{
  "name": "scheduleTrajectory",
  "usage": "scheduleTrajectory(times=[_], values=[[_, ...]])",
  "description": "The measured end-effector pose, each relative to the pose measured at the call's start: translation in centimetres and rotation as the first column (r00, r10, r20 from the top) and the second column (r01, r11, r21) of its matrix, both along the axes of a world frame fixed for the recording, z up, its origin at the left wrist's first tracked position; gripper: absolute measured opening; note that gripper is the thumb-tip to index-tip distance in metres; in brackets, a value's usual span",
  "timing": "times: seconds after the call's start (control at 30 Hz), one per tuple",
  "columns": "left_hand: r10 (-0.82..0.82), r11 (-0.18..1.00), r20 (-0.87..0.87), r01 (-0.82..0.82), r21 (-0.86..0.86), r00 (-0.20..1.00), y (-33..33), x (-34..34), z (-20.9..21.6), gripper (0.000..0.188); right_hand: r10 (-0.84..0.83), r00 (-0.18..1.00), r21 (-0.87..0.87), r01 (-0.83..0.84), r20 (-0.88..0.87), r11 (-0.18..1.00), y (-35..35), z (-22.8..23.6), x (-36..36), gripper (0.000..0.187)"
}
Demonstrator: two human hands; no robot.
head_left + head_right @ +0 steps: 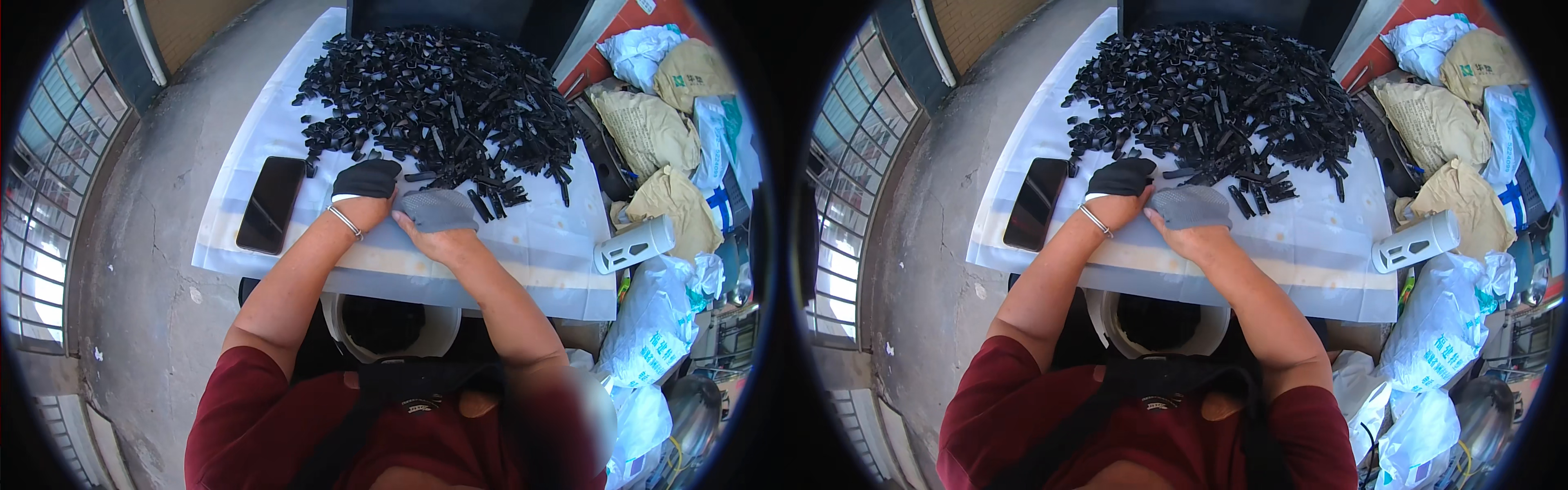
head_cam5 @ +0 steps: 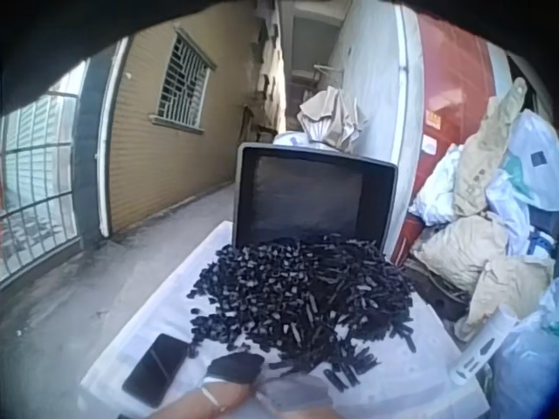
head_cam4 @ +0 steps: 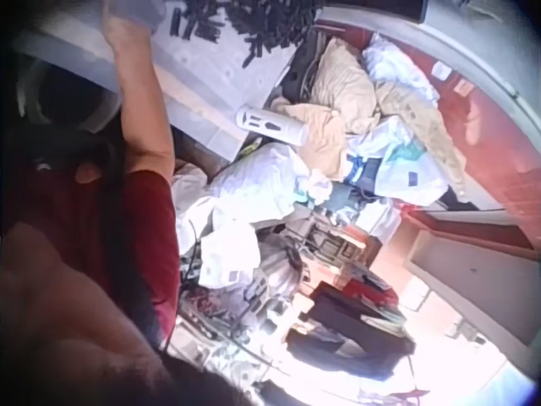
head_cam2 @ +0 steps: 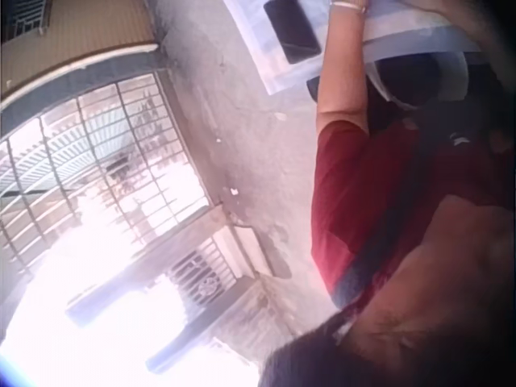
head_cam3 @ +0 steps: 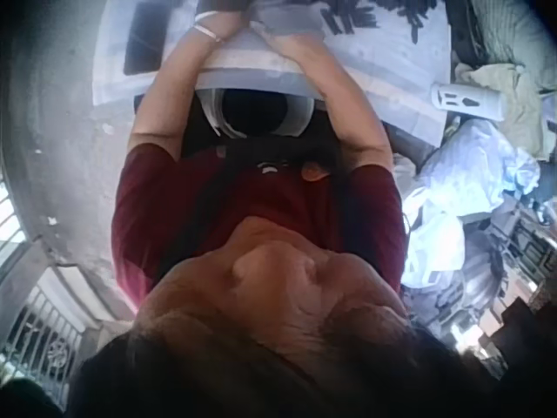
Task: Inspecting and cleaning small black plastic parts at a workbench using a protective cloth.
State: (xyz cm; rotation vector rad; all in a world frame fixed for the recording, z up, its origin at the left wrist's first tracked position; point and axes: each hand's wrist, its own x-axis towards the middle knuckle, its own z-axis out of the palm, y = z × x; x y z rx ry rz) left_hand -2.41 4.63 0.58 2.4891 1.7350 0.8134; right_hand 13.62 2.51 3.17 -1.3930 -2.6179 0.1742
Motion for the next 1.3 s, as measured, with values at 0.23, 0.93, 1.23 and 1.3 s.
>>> scheduleTrajectory(times=[0.23,0.93,1.23,1.3], values=[[-0.018,0.999,0.09,0.022,-0.045,0.996,-1.6,-0.9,0.5,0.023,0.147,0.983,0.179,-0.126,-0.109,0.976,0.8,2.3,3.2,0.024],[-0.199,0.969,0.111,0.213,-0.125,0.974,-4.3,-1.7,1.3,0.026,0.155,0.982,0.002,-0.156,0.111,0.988,8.6,2.7,-3.7,0.03],[-0.015,0.995,0.178,0.033,-0.099,0.984,-5.2,-1.8,1.2,0.036,0.064,0.998,0.38,-0.07,0.028,0.922,6.5,5.3,0.5,0.029],[-0.013,0.993,0.147,0.029,-0.111,0.989,-5.0,-2.1,1.4,0.037,-0.021,0.996,0.373,0.052,-0.084,0.926,6.4,3.5,1.7,0.028]])
